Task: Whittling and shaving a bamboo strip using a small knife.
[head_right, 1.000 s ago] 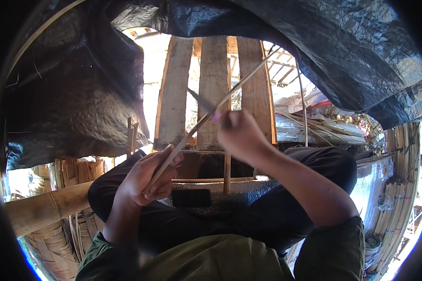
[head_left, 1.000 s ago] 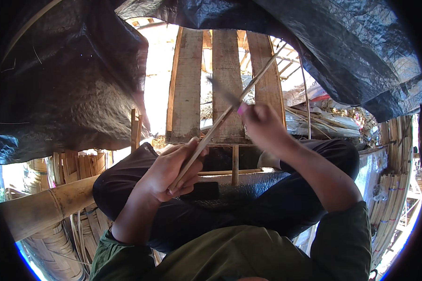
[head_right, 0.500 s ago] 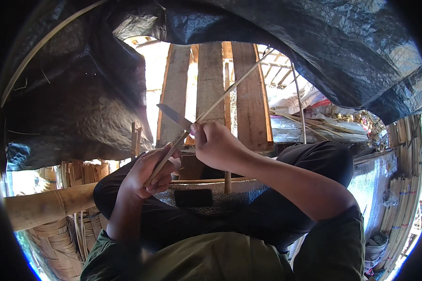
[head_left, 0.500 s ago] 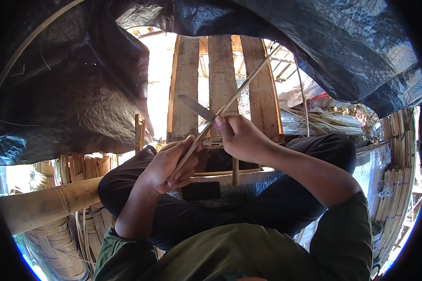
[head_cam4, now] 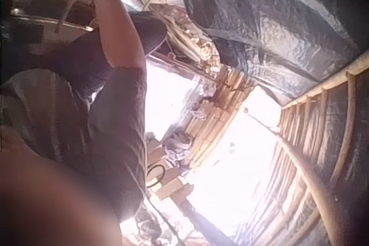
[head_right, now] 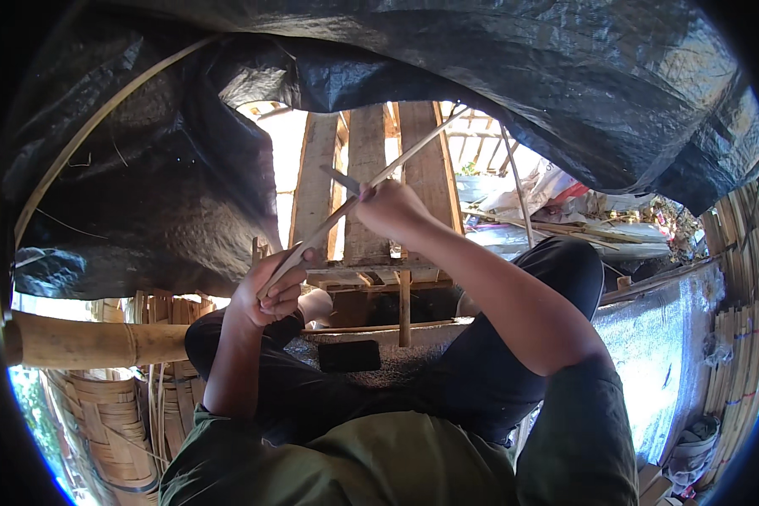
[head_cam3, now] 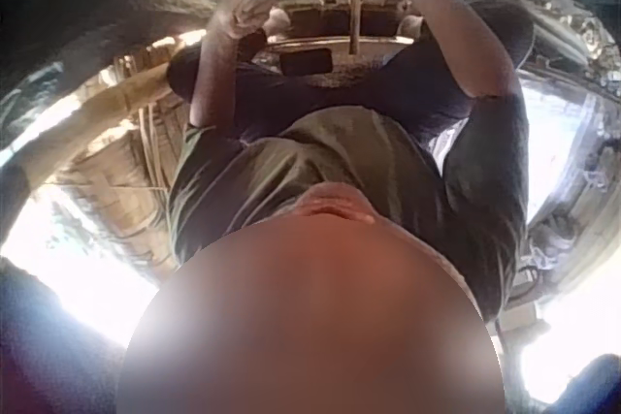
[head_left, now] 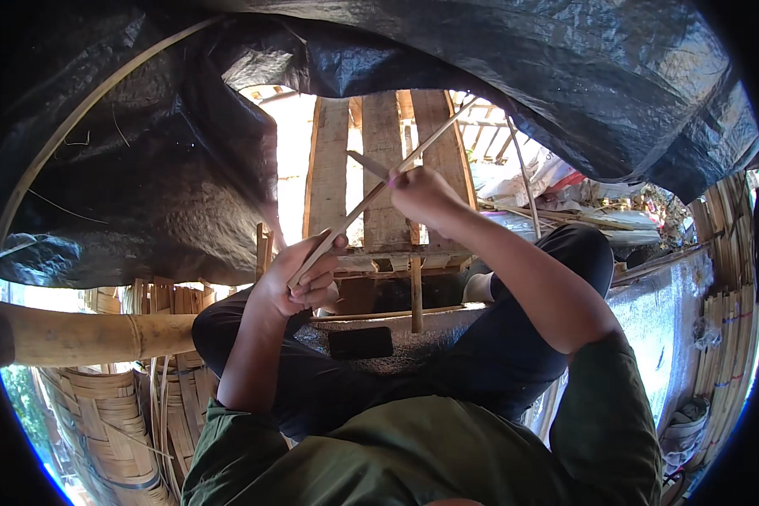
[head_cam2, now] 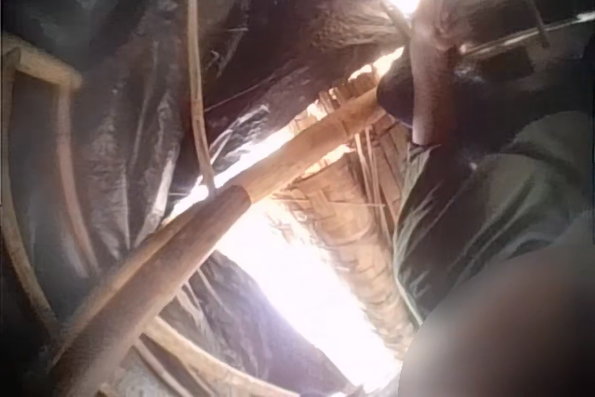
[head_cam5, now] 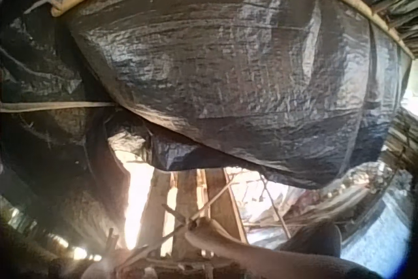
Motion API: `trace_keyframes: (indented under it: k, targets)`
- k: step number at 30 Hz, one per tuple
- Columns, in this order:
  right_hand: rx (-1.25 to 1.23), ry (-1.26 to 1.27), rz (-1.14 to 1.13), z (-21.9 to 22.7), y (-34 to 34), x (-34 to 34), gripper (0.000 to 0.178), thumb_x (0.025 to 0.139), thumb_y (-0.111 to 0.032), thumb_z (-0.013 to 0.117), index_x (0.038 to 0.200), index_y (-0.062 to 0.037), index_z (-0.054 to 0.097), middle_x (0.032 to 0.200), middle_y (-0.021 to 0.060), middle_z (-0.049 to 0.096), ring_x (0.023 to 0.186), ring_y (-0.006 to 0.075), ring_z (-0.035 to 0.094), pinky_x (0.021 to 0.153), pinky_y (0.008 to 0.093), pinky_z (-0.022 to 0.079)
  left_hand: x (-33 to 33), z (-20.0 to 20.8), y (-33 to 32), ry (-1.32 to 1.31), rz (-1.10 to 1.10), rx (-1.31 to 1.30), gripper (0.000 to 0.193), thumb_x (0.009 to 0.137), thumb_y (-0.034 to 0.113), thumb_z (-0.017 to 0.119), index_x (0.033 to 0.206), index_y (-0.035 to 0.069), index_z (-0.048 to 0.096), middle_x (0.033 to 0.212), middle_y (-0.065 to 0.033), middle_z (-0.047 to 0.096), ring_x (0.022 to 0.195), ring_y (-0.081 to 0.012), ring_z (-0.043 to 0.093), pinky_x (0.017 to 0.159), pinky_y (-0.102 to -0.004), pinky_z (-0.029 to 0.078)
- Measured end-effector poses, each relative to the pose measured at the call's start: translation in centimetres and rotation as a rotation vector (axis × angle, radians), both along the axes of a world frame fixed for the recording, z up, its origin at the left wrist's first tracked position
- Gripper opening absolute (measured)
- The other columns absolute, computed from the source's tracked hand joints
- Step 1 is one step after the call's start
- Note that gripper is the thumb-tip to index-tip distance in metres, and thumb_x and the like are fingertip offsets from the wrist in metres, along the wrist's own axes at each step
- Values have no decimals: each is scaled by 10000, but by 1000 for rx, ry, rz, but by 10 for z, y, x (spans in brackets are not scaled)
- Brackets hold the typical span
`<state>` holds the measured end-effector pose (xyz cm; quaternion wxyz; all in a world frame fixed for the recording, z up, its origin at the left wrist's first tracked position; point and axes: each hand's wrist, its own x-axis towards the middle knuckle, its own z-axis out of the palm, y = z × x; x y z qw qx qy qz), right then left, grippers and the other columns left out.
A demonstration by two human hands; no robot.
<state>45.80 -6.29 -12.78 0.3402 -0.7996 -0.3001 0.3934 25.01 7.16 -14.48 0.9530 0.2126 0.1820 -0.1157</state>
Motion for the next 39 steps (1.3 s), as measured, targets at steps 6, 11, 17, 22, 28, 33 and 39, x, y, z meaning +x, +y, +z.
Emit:
trace_keyframes:
  k: [6, 11, 17, 22, 28, 33, 39]
  targets:
    - [126, -76, 113, -10, -9, -30, 484, 1028, -358, 366, 858, 47, 568, 597, 119, 565, 487, 254, 560, 491, 416, 458, 3, 4, -2, 39, -44, 147, 256, 1061, 255, 327, 1079, 43, 471, 492, 19, 403, 311, -53, 315, 265, -169, 244]
    - [88, -25, 39, 16, -18, -16, 510, 1004, -328, 411, 824, 104, 614, 664, 224, 641, 633, 342, 670, 603, 448, 519, 4, 26, -20, 80, 32, 220, 245, 1042, 242, 386, 1057, 39, 522, 496, 39, 390, 325, -30, 306, 266, -162, 228]
    - [177, -96, 34, 22, -24, -6, 503, 988, -336, 430, 835, 102, 624, 695, 249, 649, 707, 372, 682, 652, 462, 519, 7, 43, -39, 57, 27, 353, 184, 943, 112, 571, 1099, 17, 557, 540, 59, 396, 370, -19, 279, 313, -163, 190]
    - [219, -195, 26, 23, -28, 1, 490, 985, -342, 421, 835, 71, 639, 699, 233, 656, 714, 371, 682, 675, 465, 524, 13, 47, -57, 167, 65, 458, 320, 911, 19, 558, 1225, -18, 504, 533, 24, 378, 373, -34, 285, 335, -187, 202]
    - [242, -233, 20, 32, -38, -1, 465, 979, -342, 413, 869, 40, 654, 731, 229, 667, 755, 379, 686, 712, 472, 530, 13, 41, -81, 117, 63, 409, 257, 935, 40, 516, 1188, -2, 509, 540, 38, 381, 371, -39, 291, 322, -178, 225]
    - [256, -322, 13, 29, -44, 4, 447, 969, -331, 431, 891, 51, 650, 810, 242, 680, 816, 389, 687, 739, 474, 534, 12, 29, -97, 96, 108, 293, 236, 912, 48, 537, 1144, 9, 520, 552, 52, 383, 390, -40, 293, 324, -180, 226]
    - [253, -293, 18, 38, -57, 11, 438, 962, -335, 446, 926, 53, 647, 827, 249, 681, 839, 405, 681, 760, 474, 530, 18, 34, -98, 80, 73, 247, 256, 884, 43, 498, 1134, -11, 510, 552, 53, 373, 394, -42, 303, 327, -190, 231]
